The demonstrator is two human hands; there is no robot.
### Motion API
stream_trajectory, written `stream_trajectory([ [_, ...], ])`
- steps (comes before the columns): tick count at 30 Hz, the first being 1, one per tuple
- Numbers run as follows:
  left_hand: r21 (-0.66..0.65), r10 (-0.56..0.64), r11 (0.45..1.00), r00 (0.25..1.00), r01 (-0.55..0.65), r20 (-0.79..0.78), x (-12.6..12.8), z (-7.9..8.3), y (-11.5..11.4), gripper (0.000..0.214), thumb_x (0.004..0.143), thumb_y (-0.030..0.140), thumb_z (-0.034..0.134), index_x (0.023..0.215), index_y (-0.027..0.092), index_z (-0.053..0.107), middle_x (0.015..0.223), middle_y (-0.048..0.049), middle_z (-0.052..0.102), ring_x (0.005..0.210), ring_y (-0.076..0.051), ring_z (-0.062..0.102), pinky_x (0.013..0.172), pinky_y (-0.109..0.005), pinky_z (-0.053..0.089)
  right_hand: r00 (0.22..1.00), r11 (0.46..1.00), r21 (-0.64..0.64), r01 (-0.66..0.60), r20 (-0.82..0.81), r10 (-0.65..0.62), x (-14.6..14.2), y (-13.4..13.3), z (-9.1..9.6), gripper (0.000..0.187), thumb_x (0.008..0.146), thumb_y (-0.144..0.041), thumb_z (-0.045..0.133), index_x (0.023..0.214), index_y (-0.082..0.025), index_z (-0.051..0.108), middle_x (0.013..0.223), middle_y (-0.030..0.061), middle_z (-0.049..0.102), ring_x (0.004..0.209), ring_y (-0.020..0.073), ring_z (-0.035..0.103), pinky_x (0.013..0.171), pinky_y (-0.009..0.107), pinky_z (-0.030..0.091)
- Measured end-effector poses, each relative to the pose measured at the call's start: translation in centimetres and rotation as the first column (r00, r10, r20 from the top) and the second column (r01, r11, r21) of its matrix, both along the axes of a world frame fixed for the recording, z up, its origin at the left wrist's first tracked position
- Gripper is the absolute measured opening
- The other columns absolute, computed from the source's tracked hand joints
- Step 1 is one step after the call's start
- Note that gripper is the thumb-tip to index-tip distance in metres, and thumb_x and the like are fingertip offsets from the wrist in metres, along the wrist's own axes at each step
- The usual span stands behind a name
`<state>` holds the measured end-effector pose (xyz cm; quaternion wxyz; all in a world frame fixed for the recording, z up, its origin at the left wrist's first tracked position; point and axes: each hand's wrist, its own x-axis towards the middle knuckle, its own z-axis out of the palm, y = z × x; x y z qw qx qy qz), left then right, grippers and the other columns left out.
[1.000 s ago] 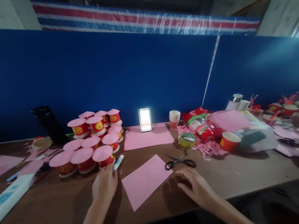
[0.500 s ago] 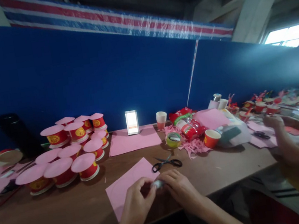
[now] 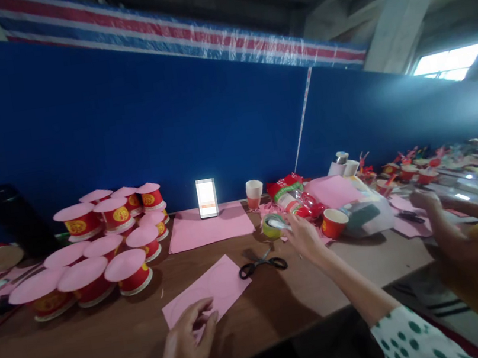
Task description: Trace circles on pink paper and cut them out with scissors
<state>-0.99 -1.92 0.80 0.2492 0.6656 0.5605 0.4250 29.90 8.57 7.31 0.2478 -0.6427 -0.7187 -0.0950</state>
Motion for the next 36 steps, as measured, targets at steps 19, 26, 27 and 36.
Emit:
stream_trajectory([
  [19, 0.314, 0.113, 0.948, 0.857, 0.060, -0.503, -5.1, -2.1, -2.1, 0.028, 0.079, 0.038, 0.050, 0.097, 0.022, 0.063, 0.102, -0.0063, 0.064, 0.095, -0.021, 0.059, 0.083, -0.032, 0.048, 0.960, 0.968, -0.099, -0.230, 0.137, 0.242, -2.9, -4.0, -4.3, 0.017, 0.079, -0.022, 0.053, 0.096, -0.022, 0.057, 0.098, 0.0068, 0.057, 0.095, 0.0231, 0.050, 0.082, 0.036, 0.040],
  [26, 0.315, 0.110, 0.946, 0.839, 0.076, -0.533, -4.9, -2.3, -2.2, 0.027, 0.078, 0.037, 0.051, 0.096, 0.023, 0.065, 0.102, -0.0062, 0.064, 0.094, -0.021, 0.059, 0.084, -0.033, 0.047, 0.966, 0.967, -0.117, -0.227, 0.098, 0.239, -2.0, -4.8, -6.1, 0.015, 0.082, -0.016, 0.048, 0.090, -0.021, 0.059, 0.091, 0.0068, 0.057, 0.086, 0.0207, 0.054, 0.075, 0.032, 0.043],
  [27, 0.317, 0.111, 0.945, 0.837, 0.077, -0.537, -4.9, -2.4, -2.3, 0.026, 0.078, 0.037, 0.051, 0.096, 0.023, 0.065, 0.102, -0.0065, 0.064, 0.094, -0.021, 0.059, 0.084, -0.033, 0.047, 0.966, 0.967, -0.114, -0.226, 0.098, 0.237, -2.0, -4.7, -6.1, 0.014, 0.081, -0.015, 0.048, 0.088, -0.021, 0.059, 0.091, 0.0069, 0.057, 0.085, 0.0206, 0.054, 0.075, 0.031, 0.043],
  [36, 0.333, 0.142, 0.941, 0.820, 0.063, -0.554, -4.6, -2.5, -2.4, 0.025, 0.078, 0.034, 0.052, 0.096, 0.022, 0.064, 0.102, -0.0060, 0.064, 0.096, -0.021, 0.058, 0.085, -0.034, 0.047, 0.986, 0.991, 0.052, -0.125, -0.103, 0.129, -1.7, -4.3, -8.5, 0.017, 0.085, -0.017, 0.035, 0.087, -0.018, 0.052, 0.082, 0.0081, 0.059, 0.080, 0.0225, 0.056, 0.072, 0.035, 0.045],
])
